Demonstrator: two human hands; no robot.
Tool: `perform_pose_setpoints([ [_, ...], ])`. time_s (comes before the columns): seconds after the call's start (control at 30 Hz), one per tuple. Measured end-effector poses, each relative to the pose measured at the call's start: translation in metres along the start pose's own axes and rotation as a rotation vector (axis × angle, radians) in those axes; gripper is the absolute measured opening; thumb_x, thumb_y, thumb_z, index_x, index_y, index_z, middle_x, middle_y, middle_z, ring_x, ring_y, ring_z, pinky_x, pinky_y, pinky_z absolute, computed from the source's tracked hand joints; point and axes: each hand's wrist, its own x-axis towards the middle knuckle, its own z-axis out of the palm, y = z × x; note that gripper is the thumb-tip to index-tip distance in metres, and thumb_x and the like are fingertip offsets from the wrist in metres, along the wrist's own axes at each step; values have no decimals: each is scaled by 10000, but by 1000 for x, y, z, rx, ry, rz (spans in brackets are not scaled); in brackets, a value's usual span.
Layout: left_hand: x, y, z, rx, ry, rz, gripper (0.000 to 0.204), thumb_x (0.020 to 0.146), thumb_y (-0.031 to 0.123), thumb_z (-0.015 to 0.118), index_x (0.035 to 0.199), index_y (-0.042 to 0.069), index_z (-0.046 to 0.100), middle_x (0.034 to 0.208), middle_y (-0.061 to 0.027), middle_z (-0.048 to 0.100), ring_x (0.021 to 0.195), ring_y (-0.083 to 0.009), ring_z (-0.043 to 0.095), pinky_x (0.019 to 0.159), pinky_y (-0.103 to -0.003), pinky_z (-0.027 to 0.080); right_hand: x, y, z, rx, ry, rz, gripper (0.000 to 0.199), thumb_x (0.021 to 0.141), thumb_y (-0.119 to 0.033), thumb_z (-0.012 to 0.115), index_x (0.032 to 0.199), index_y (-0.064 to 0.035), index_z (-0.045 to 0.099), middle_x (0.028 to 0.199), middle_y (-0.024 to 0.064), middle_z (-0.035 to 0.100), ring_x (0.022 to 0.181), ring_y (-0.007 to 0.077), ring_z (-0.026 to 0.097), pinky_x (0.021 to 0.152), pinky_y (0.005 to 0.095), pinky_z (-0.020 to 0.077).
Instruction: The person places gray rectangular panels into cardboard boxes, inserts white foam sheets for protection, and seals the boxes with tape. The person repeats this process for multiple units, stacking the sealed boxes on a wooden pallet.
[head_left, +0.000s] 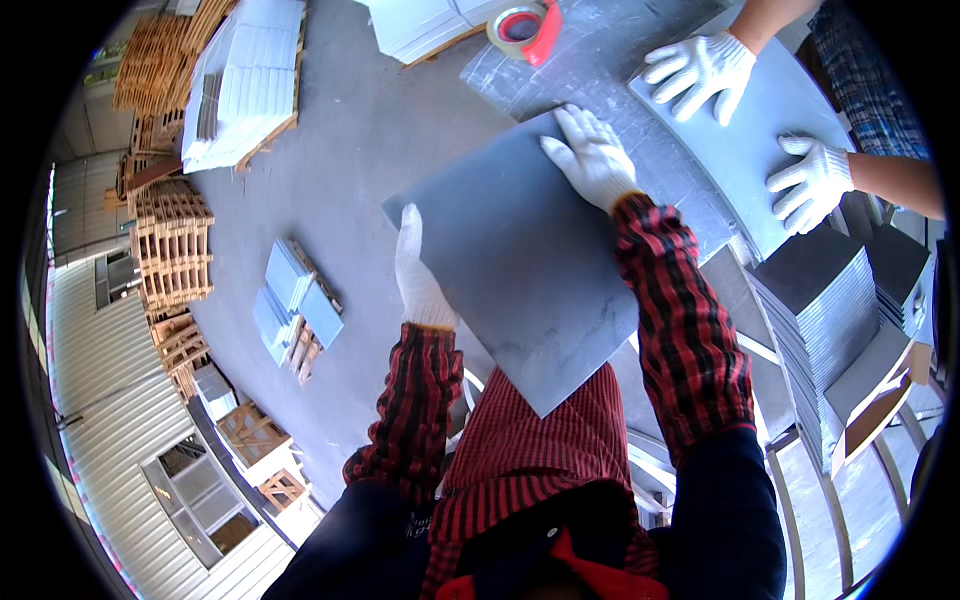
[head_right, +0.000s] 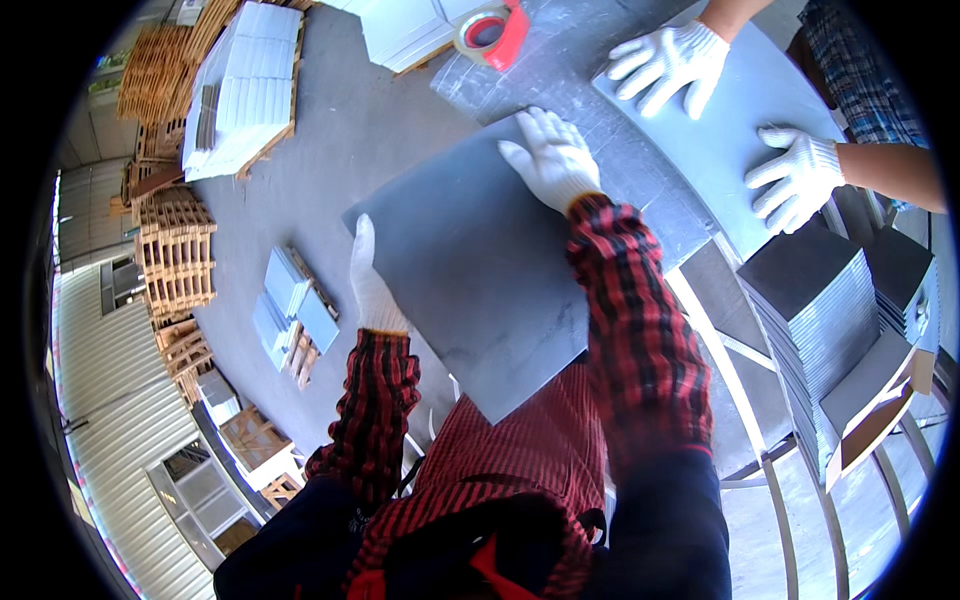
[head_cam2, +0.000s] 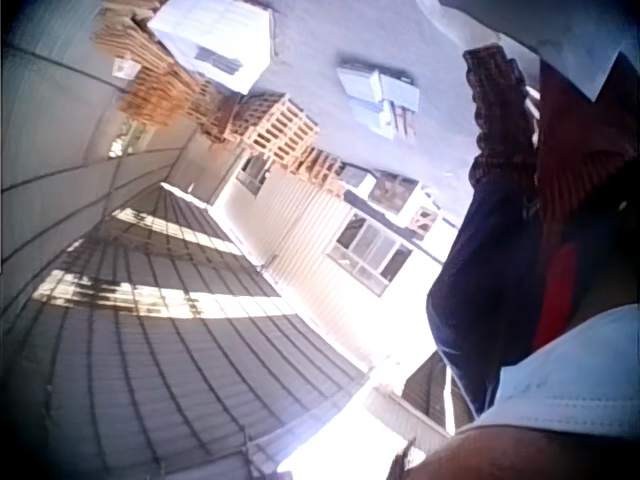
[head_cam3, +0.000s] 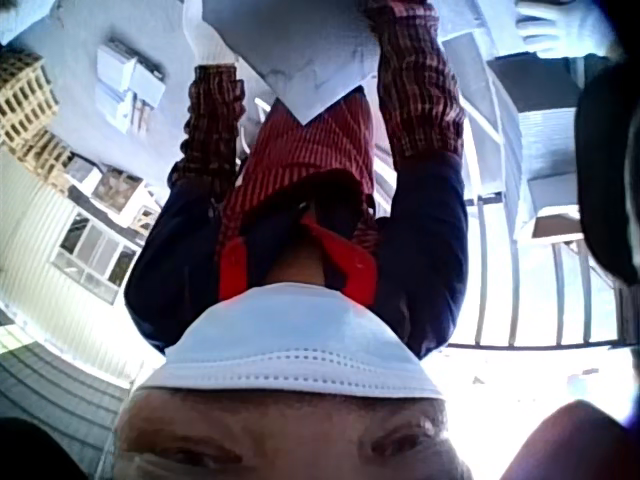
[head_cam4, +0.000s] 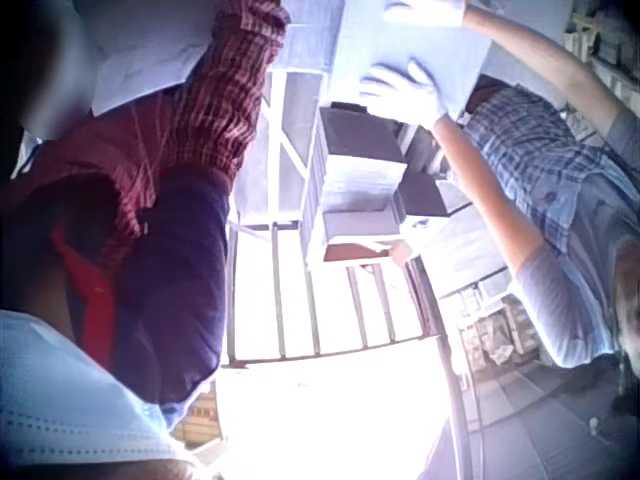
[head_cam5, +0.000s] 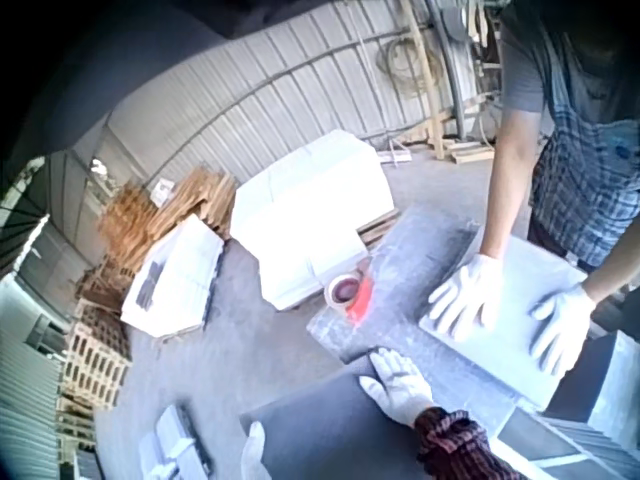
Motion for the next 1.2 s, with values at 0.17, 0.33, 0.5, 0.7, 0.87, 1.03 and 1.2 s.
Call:
perform_pose_setpoints([
  [0.17,-7,-3,3,-27,84,25,517,1054,425,474,1347,-1,487,1240,-104,587,1107,-228,576,958,-367,483,-110,9,-50,-3,-96,44,653,1012,-491,433,1465,-20,430,1539,217,396,1449,399,319,1202,472,221],
  [0.33,-8,1,6,-18,41,72,619,1014,460,548,1413,-3,446,1360,-132,541,1202,-269,536,1035,-399,438,-195,-18,-58,-13,14,258,595,1004,-431,478,1458,-46,468,1526,213,422,1447,411,329,1198,543,182],
  [0.5,5,0,-3,78,125,84,619,938,503,654,1309,13,573,1257,-128,638,1119,-264,617,980,-397,493,-221,-158,-69,236,55,-43,567,894,-318,633,1403,-89,534,1459,179,505,1352,367,467,1145,522,300],
  [0.7,-5,-1,0,101,90,64,596,961,453,638,1355,19,530,1317,-150,601,1168,-296,591,1014,-437,475,-273,-167,-84,631,13,-307,248,892,-251,690,1038,-55,735,1164,140,692,1209,356,601,1089,460,420],
  [0.87,-17,-3,-6,78,85,97,467,968,329,646,1302,12,568,1257,-130,639,1117,-286,626,973,-427,510,-335,-118,-72,1490,171,1000,471,1011,-455,552,1143,-18,667,1124,121,694,971,246,675,871,396,542],
  [1.03,-50,0,-5,68,-28,118,446,931,179,668,1338,50,542,1263,-111,620,1141,-275,604,990,-438,492,-272,-114,-16,2120,469,977,675,968,-486,617,1447,-42,444,1399,118,537,1256,287,517,1080,460,405],
  [1.2,-80,32,-24,312,-155,246,520,877,-26,666,1375,41,533,1266,-90,615,1141,-206,602,986,-344,488,-253,-126,-28,1906,516,1299,785,885,-458,744,1487,-76,416,1478,119,477,1332,294,455,1134,479,343],
])
